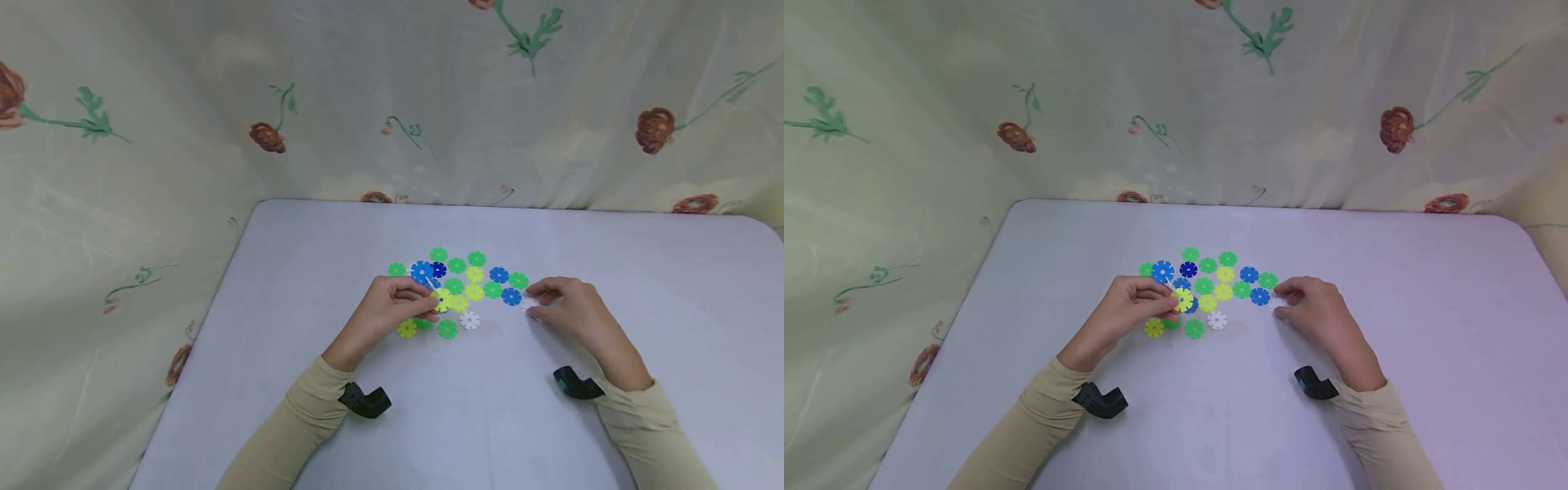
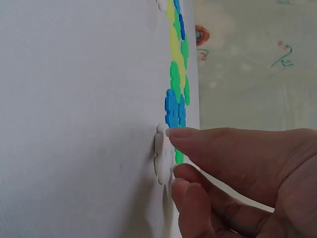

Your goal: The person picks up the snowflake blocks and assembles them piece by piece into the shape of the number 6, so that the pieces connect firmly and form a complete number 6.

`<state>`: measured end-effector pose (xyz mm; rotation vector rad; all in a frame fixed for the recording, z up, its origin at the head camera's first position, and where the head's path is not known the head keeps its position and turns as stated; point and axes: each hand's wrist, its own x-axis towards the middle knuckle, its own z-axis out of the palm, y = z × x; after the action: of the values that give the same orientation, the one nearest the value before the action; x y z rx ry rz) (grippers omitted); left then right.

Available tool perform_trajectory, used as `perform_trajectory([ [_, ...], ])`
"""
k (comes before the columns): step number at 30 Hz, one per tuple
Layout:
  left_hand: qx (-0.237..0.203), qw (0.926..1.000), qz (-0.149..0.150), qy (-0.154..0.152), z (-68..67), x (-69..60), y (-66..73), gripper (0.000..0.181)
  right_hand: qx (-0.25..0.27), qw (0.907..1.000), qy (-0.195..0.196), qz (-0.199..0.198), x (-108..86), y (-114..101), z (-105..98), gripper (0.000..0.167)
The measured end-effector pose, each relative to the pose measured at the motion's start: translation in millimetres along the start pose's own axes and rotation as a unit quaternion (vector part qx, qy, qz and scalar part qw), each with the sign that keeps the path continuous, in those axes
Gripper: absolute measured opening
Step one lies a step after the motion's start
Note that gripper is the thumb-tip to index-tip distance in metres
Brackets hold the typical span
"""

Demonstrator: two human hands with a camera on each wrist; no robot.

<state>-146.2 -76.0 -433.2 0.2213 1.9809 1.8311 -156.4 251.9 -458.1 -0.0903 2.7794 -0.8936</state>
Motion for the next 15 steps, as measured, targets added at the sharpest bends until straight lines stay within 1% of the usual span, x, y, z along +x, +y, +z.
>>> perform_trajectory([
  [8,-0.008,1.0,-0.004,0.001,0.1,0.0,0.6,0.019,0.006,1.0,-0.003,0.007,1.3,3.4,0.7,0.037],
  [15,-0.01,0.9999,0.005,-0.004,1.1,0.1,1.2,0.019,0.008,0.9997,-0.001,0.022,1.8,3.4,3.0,0.031],
])
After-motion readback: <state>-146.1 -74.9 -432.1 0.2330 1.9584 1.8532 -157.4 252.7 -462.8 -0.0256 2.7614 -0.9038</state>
